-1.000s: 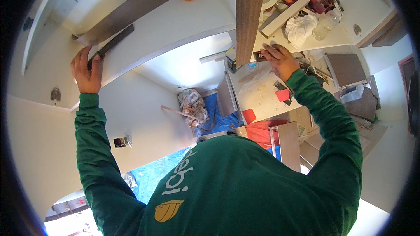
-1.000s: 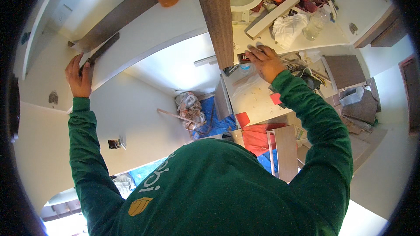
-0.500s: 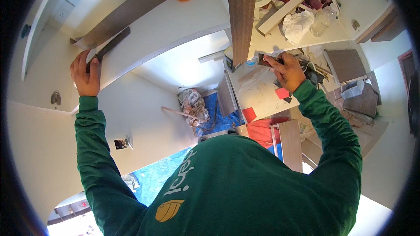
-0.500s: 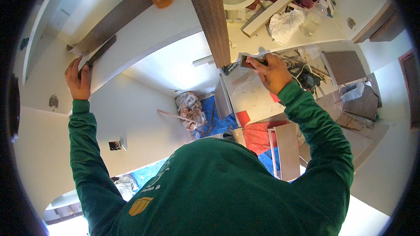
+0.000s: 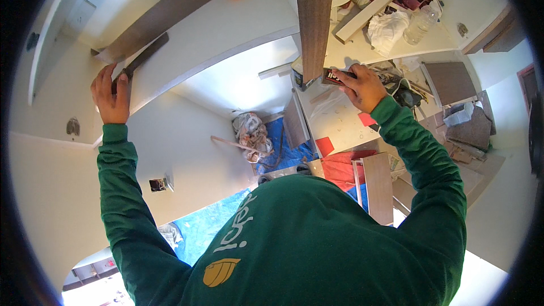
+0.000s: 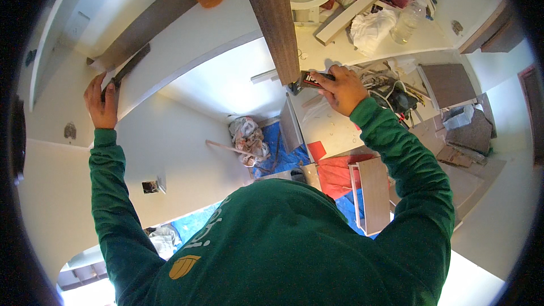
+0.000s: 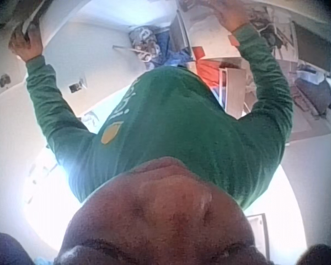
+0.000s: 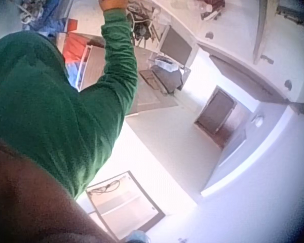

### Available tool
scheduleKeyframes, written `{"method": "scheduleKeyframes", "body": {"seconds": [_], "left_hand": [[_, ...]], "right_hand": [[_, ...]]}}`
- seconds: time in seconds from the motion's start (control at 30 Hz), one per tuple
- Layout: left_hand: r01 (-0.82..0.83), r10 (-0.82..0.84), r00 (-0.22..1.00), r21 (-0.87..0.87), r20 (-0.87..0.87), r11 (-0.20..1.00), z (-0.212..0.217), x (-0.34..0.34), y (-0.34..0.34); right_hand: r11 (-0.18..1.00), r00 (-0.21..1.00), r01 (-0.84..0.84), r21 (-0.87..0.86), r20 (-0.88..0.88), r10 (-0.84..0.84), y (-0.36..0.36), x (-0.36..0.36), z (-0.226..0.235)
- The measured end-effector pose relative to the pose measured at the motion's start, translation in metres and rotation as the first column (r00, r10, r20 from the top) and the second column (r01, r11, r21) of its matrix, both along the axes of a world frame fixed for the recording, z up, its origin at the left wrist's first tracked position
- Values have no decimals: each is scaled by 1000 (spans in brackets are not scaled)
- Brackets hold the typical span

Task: The person applies a yellow liquid to a gap between a white cabinet and a wooden trim, then uses a chisel to adjust the trim. The person also wipes the trim with a cloth and uses a sanding block to smooth the surface.

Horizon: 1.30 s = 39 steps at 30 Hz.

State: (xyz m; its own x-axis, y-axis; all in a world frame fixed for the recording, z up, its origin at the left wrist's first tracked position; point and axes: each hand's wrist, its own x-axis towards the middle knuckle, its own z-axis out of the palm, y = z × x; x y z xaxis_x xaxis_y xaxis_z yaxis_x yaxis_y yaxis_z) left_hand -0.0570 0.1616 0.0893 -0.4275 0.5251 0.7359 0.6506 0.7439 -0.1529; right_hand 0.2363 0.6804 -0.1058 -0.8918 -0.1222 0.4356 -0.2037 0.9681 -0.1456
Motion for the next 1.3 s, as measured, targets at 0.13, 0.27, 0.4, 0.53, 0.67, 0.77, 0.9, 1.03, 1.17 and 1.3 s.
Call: {"method": "scheduleKeyframes", "body": {"seconds": [0.13, 0.27, 0.4, 0.53, 0.67, 0.77, 0.9, 1.03, 1.17, 1.3], "left_hand": [[4, -4, 1000, 2, 11, 1000, 1, 1, 2], [24, -24, 1000, -3, 11, 1000, 0, -1, 0], [21, -21, 1000, -11, 6, 1000, 1, -3, -4], [35, -35, 999, -30, -4, 999, 0, -4, -3], [27, -27, 1000, -34, -10, 999, -2, -4, -3], [40, -40, 999, -21, 20, 999, 0, -2, -1], [42, -43, 999, -59, -10, 997, -1, -4, 1], [54, -52, 998, -37, 34, 998, 1, 2, 1], [41, -39, 998, -39, 52, 998, 3, 1, 2], [27, -26, 999, -64, 21, 998, 1, -2, -4]], "right_hand": [[1000, 1000, -16, 6, 2, 16, 1, -1, 2], [998, 999, -49, -27, -11, 49, 4, -2, 0], [994, 996, -85, -64, -30, 83, 3, -5, 1], [991, 994, -108, -80, 0, 109, 8, -7, -1], [987, 991, -122, -102, 44, 127, 11, -9, 2], [988, 991, -121, -92, 53, 127, 12, -12, 2], [992, 994, -107, -62, 32, 109, 12, -14, -2], [999, 999, -51, -4, -2, 51, 5, -14, 1], [999, 999, -33, -5, -10, 33, 3, -15, 4], [999, 999, -31, -21, 40, 32, 5, -14, 7]]}}
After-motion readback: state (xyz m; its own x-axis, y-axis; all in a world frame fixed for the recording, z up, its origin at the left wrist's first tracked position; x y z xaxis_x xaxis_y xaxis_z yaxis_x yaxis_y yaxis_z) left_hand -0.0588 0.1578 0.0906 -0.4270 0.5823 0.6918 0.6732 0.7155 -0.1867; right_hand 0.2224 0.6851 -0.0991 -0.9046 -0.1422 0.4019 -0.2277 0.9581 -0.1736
